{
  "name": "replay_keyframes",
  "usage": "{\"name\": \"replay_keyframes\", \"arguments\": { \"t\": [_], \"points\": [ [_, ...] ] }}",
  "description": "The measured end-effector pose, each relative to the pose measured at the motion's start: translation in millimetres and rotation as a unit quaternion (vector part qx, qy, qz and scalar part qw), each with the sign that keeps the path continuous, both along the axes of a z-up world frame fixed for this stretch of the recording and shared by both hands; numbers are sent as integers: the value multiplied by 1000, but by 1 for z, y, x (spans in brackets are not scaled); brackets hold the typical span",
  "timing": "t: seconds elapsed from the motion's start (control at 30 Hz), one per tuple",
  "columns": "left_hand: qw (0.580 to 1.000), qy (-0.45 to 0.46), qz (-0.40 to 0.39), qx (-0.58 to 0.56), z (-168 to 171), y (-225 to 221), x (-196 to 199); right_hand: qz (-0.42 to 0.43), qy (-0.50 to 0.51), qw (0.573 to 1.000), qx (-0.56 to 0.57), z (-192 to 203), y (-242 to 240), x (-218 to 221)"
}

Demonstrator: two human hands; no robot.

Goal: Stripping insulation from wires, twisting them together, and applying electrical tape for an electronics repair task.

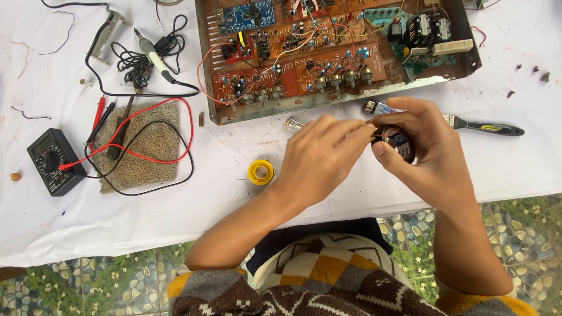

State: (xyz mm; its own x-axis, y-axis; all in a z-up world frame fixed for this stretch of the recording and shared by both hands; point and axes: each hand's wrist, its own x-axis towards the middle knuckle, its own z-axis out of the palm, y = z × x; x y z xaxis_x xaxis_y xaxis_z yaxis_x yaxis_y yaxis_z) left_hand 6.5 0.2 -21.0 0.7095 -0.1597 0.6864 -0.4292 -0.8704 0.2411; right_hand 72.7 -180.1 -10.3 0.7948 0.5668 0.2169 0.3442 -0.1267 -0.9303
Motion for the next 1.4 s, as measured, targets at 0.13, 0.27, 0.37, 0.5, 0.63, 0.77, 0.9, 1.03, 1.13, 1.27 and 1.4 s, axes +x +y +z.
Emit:
{"name": "replay_keyframes", "arguments": {
  "t": [0.13,0.27,0.37,0.5,0.63,0.77,0.9,1.03,1.13,1.27,1.4],
  "points": [
    [959,154,-67,-228,22,6,-2,23,-27,999,-36,-3,-6,2],
    [917,217,-120,-312,25,7,-1,9,-110,993,-45,-21,0,-5],
    [904,225,-141,-335,26,10,-3,-19,-126,991,-28,-29,3,-10],
    [891,241,-148,-356,24,12,-3,13,-120,992,-27,-21,-5,-5],
    [885,228,-143,-379,25,13,-5,83,-81,993,-3,-23,-23,-2],
    [878,226,-153,-393,31,14,-6,96,-59,993,46,-29,-40,-12],
    [910,196,-166,-327,27,10,-4,15,-101,995,-9,-32,-27,-15],
    [876,222,-173,-392,25,7,-5,-38,-207,976,-62,-25,-14,-11],
    [853,216,-183,-438,12,1,-3,-46,-244,967,-65,-22,-7,-5],
    [893,72,-155,-417,-10,-18,7,-59,-292,954,-24,-38,-5,9],
    [905,20,-145,-399,-18,-24,15,-71,-305,949,-21,-29,4,16]
  ]
}}
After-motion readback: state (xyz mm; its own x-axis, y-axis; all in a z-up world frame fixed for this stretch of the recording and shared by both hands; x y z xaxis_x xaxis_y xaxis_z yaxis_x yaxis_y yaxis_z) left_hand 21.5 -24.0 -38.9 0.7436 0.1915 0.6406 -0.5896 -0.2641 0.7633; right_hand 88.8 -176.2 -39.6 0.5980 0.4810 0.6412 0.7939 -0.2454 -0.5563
